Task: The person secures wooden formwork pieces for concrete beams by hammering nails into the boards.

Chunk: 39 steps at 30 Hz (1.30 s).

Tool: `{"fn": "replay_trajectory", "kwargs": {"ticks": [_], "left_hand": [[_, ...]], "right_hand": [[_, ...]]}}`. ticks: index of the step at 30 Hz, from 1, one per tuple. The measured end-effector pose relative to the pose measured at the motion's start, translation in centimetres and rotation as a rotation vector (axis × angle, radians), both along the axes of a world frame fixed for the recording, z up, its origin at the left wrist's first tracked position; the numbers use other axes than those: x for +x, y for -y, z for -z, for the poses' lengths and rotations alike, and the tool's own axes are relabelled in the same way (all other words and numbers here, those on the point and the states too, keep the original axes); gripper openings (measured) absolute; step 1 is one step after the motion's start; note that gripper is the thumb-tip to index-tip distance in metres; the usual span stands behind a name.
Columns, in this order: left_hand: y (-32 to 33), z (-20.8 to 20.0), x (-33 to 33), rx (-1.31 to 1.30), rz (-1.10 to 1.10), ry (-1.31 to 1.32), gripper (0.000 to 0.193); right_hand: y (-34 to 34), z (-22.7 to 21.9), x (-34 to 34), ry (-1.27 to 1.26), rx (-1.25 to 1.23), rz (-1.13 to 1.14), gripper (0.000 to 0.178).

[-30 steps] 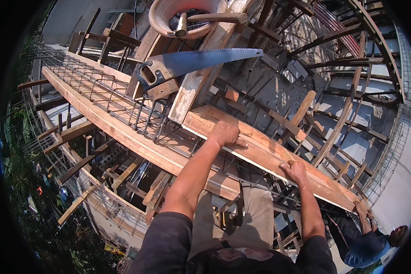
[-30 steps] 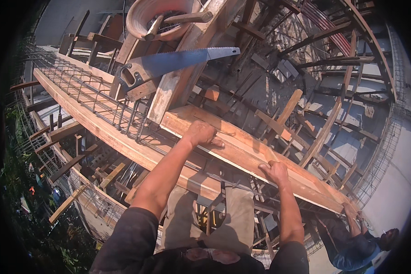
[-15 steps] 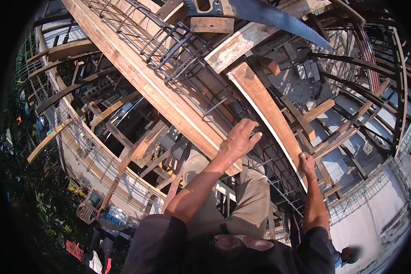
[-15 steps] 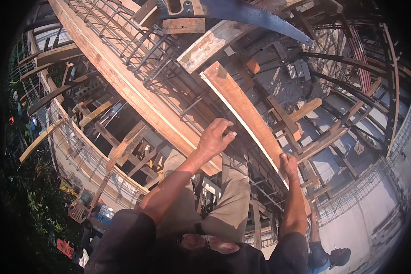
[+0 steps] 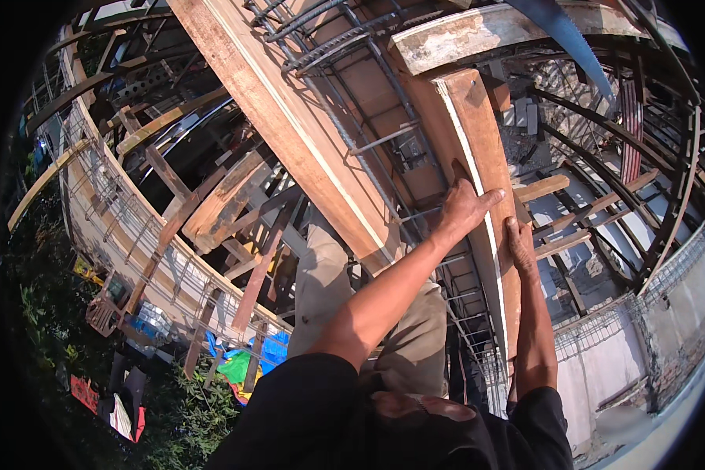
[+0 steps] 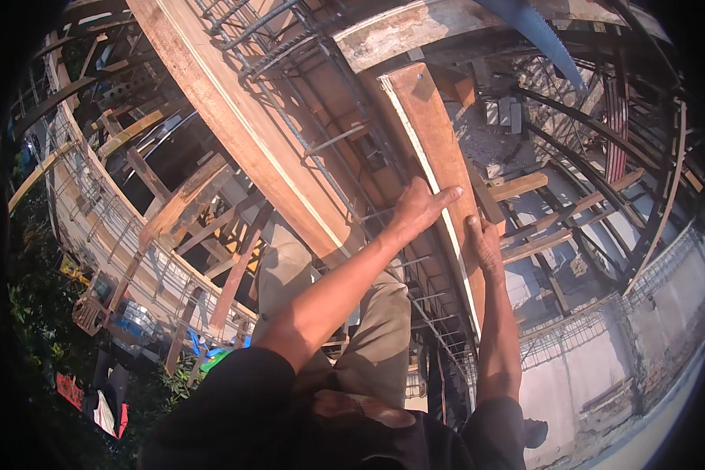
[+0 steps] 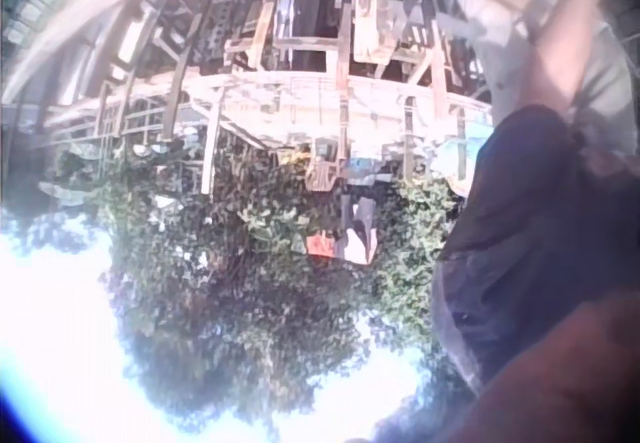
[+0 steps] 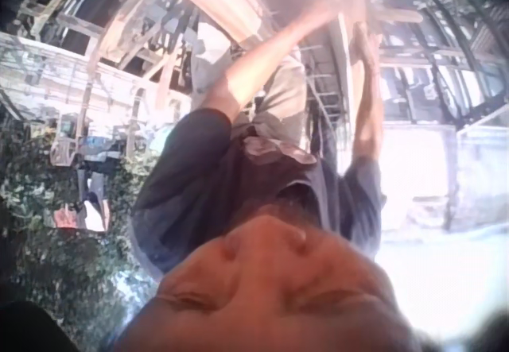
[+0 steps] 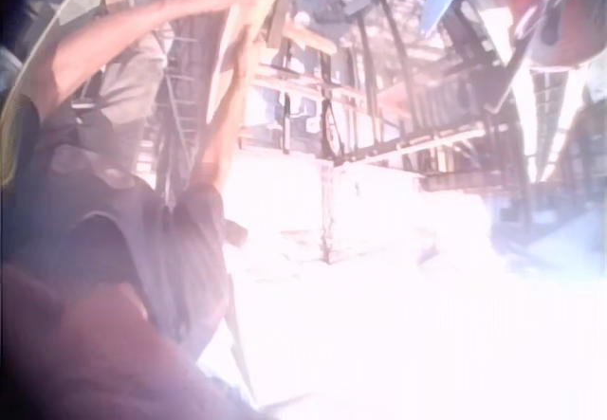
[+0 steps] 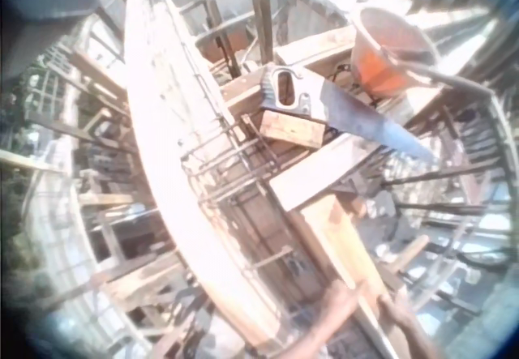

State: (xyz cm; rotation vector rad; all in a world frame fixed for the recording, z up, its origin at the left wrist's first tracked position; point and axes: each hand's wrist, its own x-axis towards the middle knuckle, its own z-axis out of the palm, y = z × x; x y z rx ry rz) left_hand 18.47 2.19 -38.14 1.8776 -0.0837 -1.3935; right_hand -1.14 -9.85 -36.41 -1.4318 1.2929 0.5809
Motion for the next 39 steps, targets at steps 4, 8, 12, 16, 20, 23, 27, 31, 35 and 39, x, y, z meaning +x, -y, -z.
{"fn": "replay_trajectory", "kwargs": {"ticks": [4, 8, 12, 16, 20, 23, 27, 31, 35, 39], "left_hand": [[-0.8, -2.1, 0.3, -0.018, 0.038, 0.002, 0.082], [0.5, -1.6, 1.2, -0.001, -0.013, 0.017, 0.081], [1.4, -1.2, 2.9, 0.013, 0.082, -0.107, 0.102], [0.5, -2.0, 3.5, 0.063, 0.173, -0.038, 0.075], [1.7, -6.3, 5.0, -0.052, 0.584, 0.183, 0.031], [2.9, -6.2, 4.7, -0.561, 0.742, 0.716, 0.029], [6.3, -5.1, 6.8, -0.463, 1.157, 1.14, 0.038], [8.2, -5.0, 8.7, -0.375, 1.665, 1.184, 0.053], [8.5, -4.0, 9.0, -0.412, 1.82, 0.975, 0.044], [9.6, -2.3, 9.0, -0.529, 1.75, 1.03, 0.029]], "right_hand": [[-1.3, -0.6, -0.3, -0.031, -0.163, 0.013, 0.091], [-0.3, 0.3, 0.6, -0.021, -0.143, -0.058, 0.087], [0.3, 1.5, 1.2, -0.029, -0.143, -0.011, 0.083], [-0.6, 1.5, 1.5, 0.022, -0.246, -0.047, 0.083], [2.0, 2.5, -2.5, -0.015, -0.23, -0.07, 0.082], [1.5, 3.3, -1.9, 0.083, -0.19, 0.084, 0.078], [1.8, 2.5, -0.7, -0.015, -0.196, -0.091, 0.079], [-0.2, 1.7, -0.1, -0.049, -0.208, -0.053, 0.088], [-0.9, 1.1, 0.5, -0.05, -0.223, -0.078, 0.092], [0.4, 1.1, 1.1, -0.05, -0.128, -0.02, 0.086]]}}
